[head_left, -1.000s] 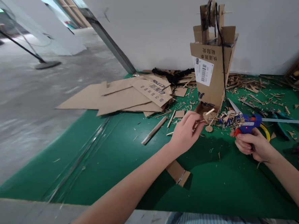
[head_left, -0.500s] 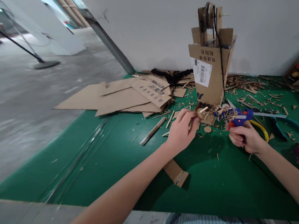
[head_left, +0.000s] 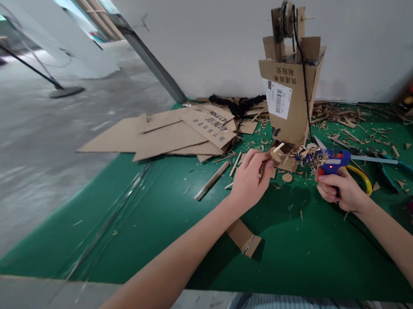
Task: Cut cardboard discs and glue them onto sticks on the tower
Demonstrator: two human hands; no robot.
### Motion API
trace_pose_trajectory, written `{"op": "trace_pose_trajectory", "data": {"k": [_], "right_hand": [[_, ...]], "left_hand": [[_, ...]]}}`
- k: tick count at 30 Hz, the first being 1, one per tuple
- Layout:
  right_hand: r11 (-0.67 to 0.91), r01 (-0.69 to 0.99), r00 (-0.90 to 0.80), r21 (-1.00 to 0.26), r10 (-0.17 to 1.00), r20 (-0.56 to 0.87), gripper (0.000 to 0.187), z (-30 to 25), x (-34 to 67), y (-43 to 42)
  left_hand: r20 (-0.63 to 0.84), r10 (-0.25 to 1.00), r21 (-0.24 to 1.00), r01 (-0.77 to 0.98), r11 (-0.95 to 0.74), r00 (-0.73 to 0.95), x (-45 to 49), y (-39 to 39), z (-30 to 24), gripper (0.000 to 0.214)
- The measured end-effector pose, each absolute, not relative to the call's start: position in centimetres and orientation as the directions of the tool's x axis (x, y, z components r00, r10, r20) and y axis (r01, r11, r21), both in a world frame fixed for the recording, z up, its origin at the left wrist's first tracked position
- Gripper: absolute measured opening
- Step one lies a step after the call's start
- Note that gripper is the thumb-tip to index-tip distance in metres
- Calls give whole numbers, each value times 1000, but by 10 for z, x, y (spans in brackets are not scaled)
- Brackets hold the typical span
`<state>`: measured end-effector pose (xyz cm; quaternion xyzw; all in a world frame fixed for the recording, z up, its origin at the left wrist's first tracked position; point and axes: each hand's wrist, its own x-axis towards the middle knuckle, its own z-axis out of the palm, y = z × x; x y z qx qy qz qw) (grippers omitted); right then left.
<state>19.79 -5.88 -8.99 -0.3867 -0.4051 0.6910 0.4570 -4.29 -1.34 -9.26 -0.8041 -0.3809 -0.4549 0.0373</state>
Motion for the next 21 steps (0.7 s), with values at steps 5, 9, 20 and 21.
{"op": "trace_pose_trajectory", "data": {"k": [5,9,20,21], "right_hand": [[-249,-300,-296,-921,942,-158,31,-91,198,-59],[-239,-291,-290,-926,945,-153,32,-93,198,-60],[-249,-287,-292,-925,942,-163,32,-93,198,-59],[-252,-287,-289,-924,943,-167,32,-93,198,-60]], "left_hand": [[754,584,294,642,-708,300,-42,-14,-93,9],[761,576,290,637,-714,299,-42,-13,-94,7],[741,595,304,635,-710,311,-42,-14,-94,6],[737,601,307,638,-706,310,-42,-14,-94,5]]}}
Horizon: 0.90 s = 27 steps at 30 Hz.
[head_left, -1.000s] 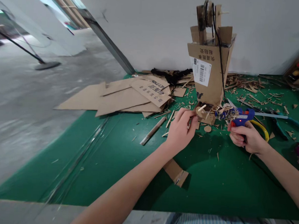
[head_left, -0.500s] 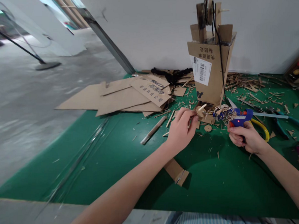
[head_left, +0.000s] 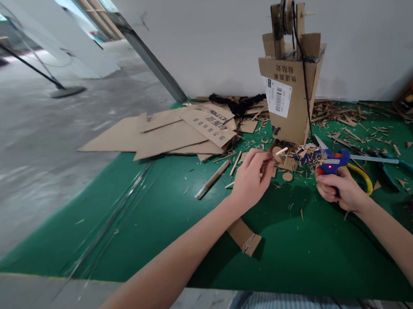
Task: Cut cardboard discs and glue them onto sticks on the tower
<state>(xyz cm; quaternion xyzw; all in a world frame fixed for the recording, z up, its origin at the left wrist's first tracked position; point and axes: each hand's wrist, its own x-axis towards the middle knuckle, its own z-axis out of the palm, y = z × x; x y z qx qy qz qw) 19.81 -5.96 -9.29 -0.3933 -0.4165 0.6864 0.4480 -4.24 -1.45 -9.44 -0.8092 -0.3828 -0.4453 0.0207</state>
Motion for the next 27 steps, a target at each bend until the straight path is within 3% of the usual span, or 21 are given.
{"op": "trace_pose_trajectory", "data": {"k": [27], "right_hand": [[-250,-286,-286,-925,944,-166,32,-91,198,-61]], "left_hand": [[706,633,336,637,-694,318,-44,-15,-95,6]]}}
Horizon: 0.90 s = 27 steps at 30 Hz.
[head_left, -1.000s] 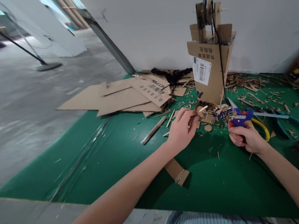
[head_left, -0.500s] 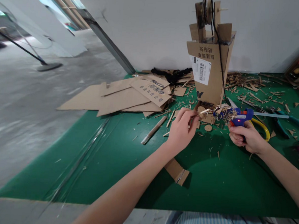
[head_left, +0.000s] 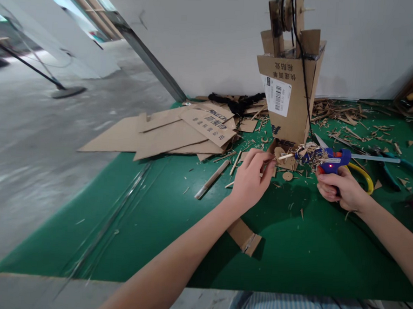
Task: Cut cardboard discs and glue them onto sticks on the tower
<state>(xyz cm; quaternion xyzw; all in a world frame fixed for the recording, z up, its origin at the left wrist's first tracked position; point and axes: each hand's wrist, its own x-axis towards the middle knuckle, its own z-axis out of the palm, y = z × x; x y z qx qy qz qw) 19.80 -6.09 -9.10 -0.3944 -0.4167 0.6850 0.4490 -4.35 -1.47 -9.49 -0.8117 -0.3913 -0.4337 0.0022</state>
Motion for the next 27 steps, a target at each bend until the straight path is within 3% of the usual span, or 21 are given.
{"op": "trace_pose_trajectory", "data": {"k": [8,27], "right_hand": [[-268,-291,-289,-919,940,-182,31,-89,197,-61],[-186,-340,-214,-922,970,-117,19,-93,194,-69]], "left_hand": [[743,582,289,625,-725,331,-43,-15,-94,5],[733,604,302,645,-702,313,-45,-13,-92,11]]}}
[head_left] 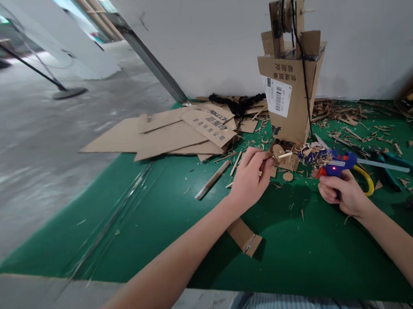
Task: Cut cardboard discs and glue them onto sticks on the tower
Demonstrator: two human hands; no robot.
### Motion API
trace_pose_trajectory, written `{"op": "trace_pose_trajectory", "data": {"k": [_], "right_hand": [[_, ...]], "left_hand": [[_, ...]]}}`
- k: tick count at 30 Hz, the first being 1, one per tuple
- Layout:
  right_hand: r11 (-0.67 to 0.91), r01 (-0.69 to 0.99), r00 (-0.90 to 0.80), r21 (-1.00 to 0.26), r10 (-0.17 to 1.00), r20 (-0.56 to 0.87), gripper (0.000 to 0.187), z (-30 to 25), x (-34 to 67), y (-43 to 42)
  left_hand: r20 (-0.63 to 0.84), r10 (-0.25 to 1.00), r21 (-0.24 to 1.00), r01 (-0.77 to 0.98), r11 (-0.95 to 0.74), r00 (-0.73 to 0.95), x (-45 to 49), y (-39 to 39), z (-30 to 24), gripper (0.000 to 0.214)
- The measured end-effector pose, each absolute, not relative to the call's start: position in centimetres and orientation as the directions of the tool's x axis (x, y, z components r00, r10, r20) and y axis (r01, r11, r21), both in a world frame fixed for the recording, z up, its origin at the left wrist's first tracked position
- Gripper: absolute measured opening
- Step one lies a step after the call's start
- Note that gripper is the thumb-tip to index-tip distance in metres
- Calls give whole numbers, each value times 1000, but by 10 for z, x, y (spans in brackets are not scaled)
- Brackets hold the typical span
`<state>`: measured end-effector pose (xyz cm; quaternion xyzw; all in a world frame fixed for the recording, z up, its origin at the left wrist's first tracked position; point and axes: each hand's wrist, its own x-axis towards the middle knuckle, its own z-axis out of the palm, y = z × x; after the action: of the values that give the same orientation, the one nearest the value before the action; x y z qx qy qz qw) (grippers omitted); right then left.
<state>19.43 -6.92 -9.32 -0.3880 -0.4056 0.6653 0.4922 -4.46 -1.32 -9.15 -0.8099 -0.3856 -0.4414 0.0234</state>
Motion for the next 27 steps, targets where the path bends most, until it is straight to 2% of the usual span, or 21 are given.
{"op": "trace_pose_trajectory", "data": {"k": [9,27], "right_hand": [[-285,-365,-221,-886,951,-215,20,-96,187,-73],[-426,-439,-339,-791,894,-293,20,-95,183,-73]], "left_hand": [[723,638,324,684,-653,266,-47,-13,-91,9],[777,595,335,664,-668,207,-45,-13,-94,4]]}}
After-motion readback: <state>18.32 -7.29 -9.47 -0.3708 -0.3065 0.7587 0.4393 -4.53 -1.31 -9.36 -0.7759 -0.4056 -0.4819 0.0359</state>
